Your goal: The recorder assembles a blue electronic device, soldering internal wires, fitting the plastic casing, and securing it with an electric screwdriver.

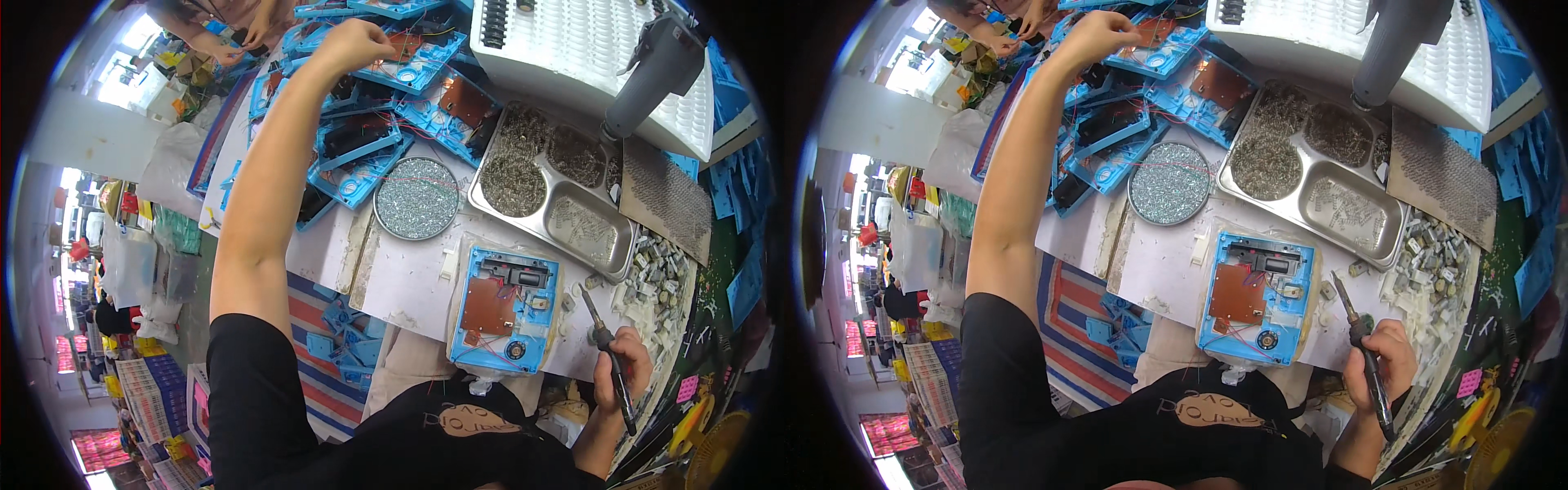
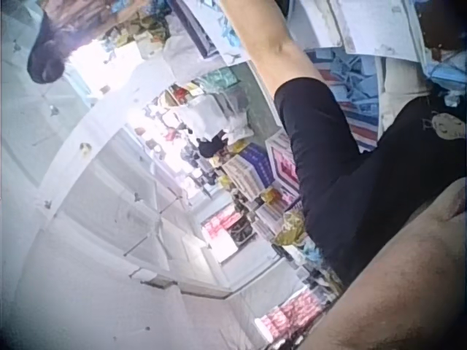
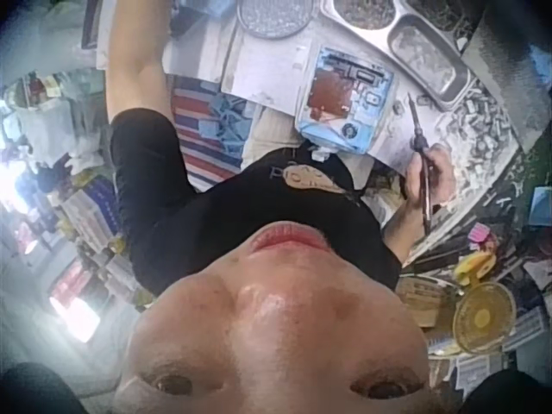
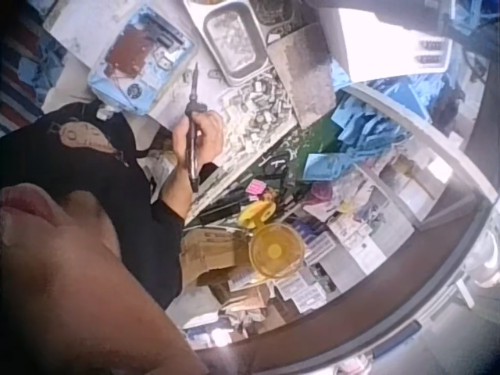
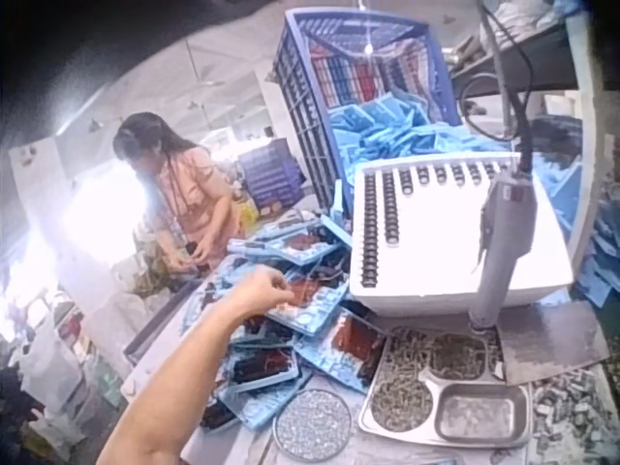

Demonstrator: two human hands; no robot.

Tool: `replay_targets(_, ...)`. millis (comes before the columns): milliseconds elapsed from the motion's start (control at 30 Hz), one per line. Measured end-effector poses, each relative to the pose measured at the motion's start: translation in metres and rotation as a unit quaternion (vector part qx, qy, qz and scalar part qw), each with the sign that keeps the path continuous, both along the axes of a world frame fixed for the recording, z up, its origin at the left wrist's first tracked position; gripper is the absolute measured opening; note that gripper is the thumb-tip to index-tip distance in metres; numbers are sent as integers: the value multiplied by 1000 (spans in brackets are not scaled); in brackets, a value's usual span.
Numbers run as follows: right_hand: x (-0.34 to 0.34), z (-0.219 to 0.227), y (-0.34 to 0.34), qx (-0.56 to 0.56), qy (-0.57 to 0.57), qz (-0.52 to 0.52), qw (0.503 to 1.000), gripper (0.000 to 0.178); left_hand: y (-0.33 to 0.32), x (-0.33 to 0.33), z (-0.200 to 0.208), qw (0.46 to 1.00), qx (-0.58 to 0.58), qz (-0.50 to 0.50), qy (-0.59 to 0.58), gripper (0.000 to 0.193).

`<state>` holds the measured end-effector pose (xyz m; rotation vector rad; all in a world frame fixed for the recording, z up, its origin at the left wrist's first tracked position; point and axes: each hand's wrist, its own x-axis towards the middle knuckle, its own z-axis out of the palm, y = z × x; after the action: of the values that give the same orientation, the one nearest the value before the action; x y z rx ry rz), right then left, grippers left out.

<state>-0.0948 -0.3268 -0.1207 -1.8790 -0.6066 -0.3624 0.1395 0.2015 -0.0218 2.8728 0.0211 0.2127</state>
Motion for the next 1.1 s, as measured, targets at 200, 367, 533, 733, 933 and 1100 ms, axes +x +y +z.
replay_targets(200, -3, 0, 0, 1, -10, -7, 1000, 23, -28, 8, -5, 993, 96, -60, 40, 21)
replay_targets(367, 1, -4, -6, -1, -5, -8, 1000, 24, -54, 8, -7, 993, 84, -57, 67, 25)
replay_targets(533, 6, 0, -7, -4, -25, 12, 1000, 24, -67, 16, -8, 989, 110, -50, 85, 24)
replay_targets(733, 5, -1, -4, -5, -23, 1, 1000, 25, -66, 15, -16, 991, 112, -61, 49, 23)
replay_targets(933, 6, 0, -4, -3, -15, 9, 1000, 24, -40, 14, -17, 999, -33, -2, -16, 27)
replay_targets(1100, 6, 0, -9, 3, -34, -7, 999, 25, -53, -3, 1, 968, -250, 1, -26, 34)
